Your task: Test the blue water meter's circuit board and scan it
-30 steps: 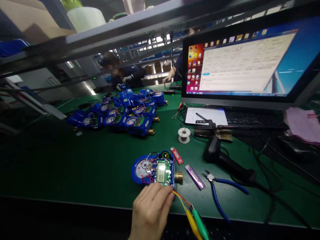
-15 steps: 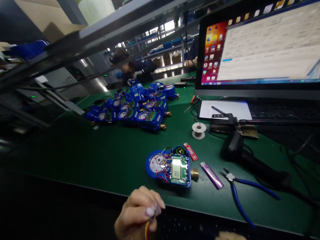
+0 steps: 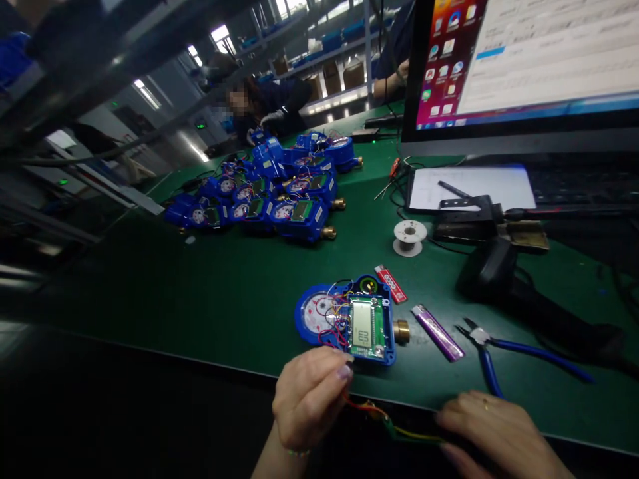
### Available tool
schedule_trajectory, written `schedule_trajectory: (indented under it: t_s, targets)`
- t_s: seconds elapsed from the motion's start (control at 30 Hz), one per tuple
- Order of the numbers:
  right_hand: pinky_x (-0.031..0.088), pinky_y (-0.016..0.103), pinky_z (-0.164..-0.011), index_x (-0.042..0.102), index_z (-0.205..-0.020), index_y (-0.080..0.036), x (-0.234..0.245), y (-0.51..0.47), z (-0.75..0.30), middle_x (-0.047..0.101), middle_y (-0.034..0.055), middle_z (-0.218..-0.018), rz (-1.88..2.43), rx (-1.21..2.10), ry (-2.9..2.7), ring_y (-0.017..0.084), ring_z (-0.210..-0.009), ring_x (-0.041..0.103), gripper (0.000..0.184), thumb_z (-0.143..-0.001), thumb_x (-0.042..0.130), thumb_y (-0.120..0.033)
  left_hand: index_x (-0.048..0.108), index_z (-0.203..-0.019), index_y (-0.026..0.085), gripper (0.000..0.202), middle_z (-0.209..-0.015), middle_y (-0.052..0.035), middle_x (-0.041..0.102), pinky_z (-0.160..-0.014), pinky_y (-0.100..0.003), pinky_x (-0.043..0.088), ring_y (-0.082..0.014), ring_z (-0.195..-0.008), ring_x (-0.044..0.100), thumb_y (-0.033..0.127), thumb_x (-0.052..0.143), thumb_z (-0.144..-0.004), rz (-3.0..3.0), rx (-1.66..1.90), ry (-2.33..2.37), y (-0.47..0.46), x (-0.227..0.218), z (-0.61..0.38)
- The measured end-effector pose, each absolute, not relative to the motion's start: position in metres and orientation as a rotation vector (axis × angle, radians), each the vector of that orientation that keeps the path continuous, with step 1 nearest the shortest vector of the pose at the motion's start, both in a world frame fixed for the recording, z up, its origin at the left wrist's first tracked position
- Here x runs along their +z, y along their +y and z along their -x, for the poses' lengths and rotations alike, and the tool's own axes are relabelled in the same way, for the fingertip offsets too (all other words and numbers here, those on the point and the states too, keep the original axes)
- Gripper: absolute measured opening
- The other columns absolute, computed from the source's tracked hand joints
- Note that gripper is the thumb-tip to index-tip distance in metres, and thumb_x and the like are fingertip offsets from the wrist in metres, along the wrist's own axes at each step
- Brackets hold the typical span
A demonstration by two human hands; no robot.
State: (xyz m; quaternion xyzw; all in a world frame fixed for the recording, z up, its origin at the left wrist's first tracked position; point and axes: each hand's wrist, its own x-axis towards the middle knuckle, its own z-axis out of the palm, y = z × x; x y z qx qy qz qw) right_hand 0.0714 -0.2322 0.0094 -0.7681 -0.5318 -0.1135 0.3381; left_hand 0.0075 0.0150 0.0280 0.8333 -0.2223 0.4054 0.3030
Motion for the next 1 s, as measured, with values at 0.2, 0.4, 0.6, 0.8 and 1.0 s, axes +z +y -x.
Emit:
schedule_trajectory:
  t_s: [0.2,0.4,0.6,0.8,1.0]
  targets:
    - [0.047,0.019,-0.066,0.050,-0.097,-0.019,-0.013,-0.239,-0.080,0.061,-0.0001,-0.076,2.038,-0.295,-1.275,0.008,-0.071,0.060,0.010,-0.096,0.041,-0.023,0.064,-0.098,0.002,0.018,-0.093,-0.0070,0.058,-0.073,-0.031,0.047,-0.0139,-0.090,0.052,-0.002,0.054,-0.084,-2.300,0.953,-0.574,0.017,0.037,-0.012]
    - [0.044,0.021,-0.069,0.054,-0.093,-0.015,-0.026,-0.234,-0.077,0.058,0.0008,-0.076,2.032,-0.301,-1.294,0.008,-0.070,0.055,0.012,-0.095,0.042,-0.016,0.065,-0.095,0.001,0.016,-0.092,-0.0083,0.059,-0.072,-0.031,0.042,-0.0143,-0.087,0.052,-0.001,0.053,-0.085,-2.379,0.914,-0.578,0.012,0.037,-0.014]
    - [0.044,0.021,-0.071,0.055,-0.092,-0.015,-0.028,-0.235,-0.077,0.058,0.0012,-0.077,2.050,-0.283,-1.271,0.008,-0.072,0.055,0.015,-0.096,0.041,-0.015,0.065,-0.095,0.002,0.015,-0.091,-0.0083,0.060,-0.072,-0.032,0.042,-0.0144,-0.086,0.052,-0.001,0.054,-0.084,-2.320,0.896,-0.553,0.014,0.033,-0.016]
    - [0.043,0.022,-0.071,0.055,-0.090,-0.016,-0.026,-0.231,-0.078,0.059,0.0001,-0.076,2.054,-0.335,-1.273,0.008,-0.072,0.056,0.017,-0.096,0.039,-0.014,0.063,-0.093,0.002,0.015,-0.088,-0.0083,0.060,-0.071,-0.032,0.042,-0.0141,-0.085,0.052,-0.002,0.052,-0.084,-2.263,0.859,-0.529,0.014,0.032,-0.019]
    - [0.044,0.022,-0.073,0.056,-0.090,-0.017,-0.021,-0.231,-0.080,0.061,-0.0003,-0.078,2.057,-0.359,-1.275,0.008,-0.075,0.057,0.019,-0.096,0.038,-0.014,0.062,-0.090,0.004,0.024,-0.085,-0.0063,0.057,-0.069,-0.029,0.043,-0.0125,-0.083,0.051,-0.012,0.055,-0.074,-2.179,0.754,-0.435,0.011,0.031,-0.020]
